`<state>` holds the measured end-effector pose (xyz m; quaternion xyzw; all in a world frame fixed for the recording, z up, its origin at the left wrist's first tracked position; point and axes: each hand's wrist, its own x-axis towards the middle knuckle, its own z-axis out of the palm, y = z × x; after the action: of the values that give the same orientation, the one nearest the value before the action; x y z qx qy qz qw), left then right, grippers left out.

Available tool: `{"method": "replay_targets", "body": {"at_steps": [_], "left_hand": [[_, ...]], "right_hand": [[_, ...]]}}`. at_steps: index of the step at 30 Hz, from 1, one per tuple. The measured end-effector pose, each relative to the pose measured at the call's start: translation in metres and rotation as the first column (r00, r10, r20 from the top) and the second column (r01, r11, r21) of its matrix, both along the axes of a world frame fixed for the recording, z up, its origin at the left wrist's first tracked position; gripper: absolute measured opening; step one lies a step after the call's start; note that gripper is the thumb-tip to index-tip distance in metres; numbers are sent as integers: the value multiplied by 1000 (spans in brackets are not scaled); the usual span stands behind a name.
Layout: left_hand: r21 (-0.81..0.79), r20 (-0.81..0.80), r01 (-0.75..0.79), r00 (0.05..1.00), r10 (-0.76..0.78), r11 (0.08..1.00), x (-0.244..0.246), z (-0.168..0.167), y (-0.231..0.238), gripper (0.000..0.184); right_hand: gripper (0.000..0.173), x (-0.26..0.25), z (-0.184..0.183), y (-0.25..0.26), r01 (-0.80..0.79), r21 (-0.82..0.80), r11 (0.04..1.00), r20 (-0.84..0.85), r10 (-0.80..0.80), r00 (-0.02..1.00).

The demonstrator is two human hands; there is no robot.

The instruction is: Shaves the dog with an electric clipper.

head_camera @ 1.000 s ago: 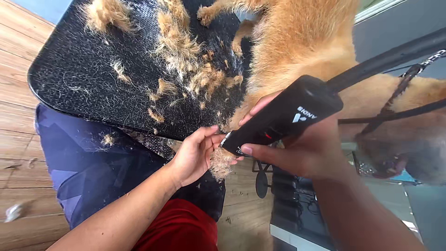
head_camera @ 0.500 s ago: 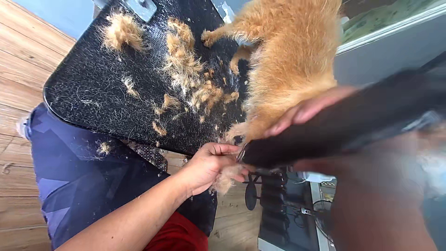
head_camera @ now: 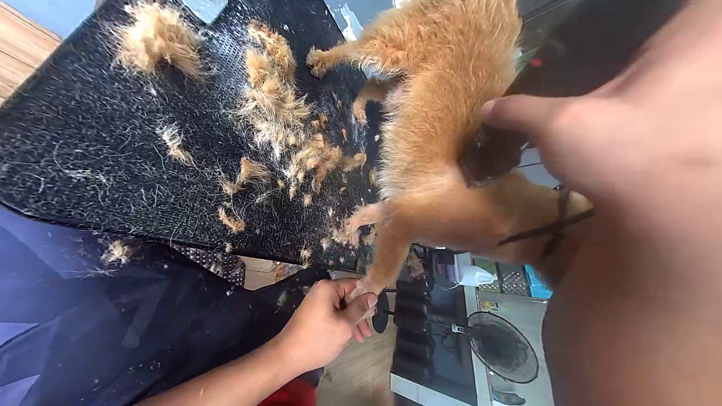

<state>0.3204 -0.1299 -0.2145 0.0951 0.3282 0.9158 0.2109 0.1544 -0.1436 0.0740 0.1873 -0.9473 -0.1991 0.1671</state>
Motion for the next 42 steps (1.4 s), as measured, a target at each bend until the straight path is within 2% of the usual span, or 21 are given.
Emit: {"method": "replay_targets", "body": {"at_steps": [2,7,9,11,13,16,19,22,27,30,31,32,34,35,38,42], "left_hand": [[-24,-22,11,1000,-11,1000,1,1,0,25],[-53,-43,53,998,-55,997,5,-2,7,25],[-69,-50,64,996,-67,996,5,-5,8,25],[-73,-52,78,995,-82,994,7,-8,9,26],[-83,-55,101,993,-105,991,10,-10,11,26],[-129,-73,129,988,-139,983,17,-11,14,28],[-167,-103,122,985,-141,978,22,-12,15,29],[-206,-126,117,981,-145,971,23,-13,14,31],[-252,-157,87,979,-129,964,24,-15,15,32],[-262,-193,34,977,-87,964,25,-15,16,33],[-271,-211,10,975,-69,963,26,-15,17,34],[-285,-229,-13,972,-54,959,27,-15,17,34],[-327,-259,-44,965,-45,944,28,-14,16,37],[-349,-278,-61,960,-41,935,29,-14,15,38],[-401,-349,-133,937,-17,906,30,-15,14,40],[-430,-410,-191,912,-2,882,30,-18,14,39]], "right_hand": [[60,0,-12,-3,4,21,1000,38,-5,999],[57,-4,-29,10,-45,-79,996,260,64,963],[59,7,-17,15,-131,-191,973,193,168,967],[66,18,-1,15,-197,-168,966,84,213,974],[67,25,3,13,-150,-80,985,73,156,985],[59,22,-16,11,-23,-37,999,207,30,978],[51,8,-40,9,87,75,993,319,-106,942],[50,-4,-61,5,198,180,964,397,-255,881],[40,-13,-90,-3,350,174,921,540,-386,748],[37,-18,-94,-11,400,51,915,716,-313,624],[36,-20,-92,-14,393,-5,919,726,-267,634],[35,-21,-88,-19,350,-24,937,688,-239,686],[38,-26,-82,-30,243,126,962,511,-273,815],[40,-29,-83,-32,237,216,947,449,-312,837],[37,-35,-94,-28,320,355,878,448,-461,766],[39,-38,-109,-19,412,311,857,590,-514,623]]}}
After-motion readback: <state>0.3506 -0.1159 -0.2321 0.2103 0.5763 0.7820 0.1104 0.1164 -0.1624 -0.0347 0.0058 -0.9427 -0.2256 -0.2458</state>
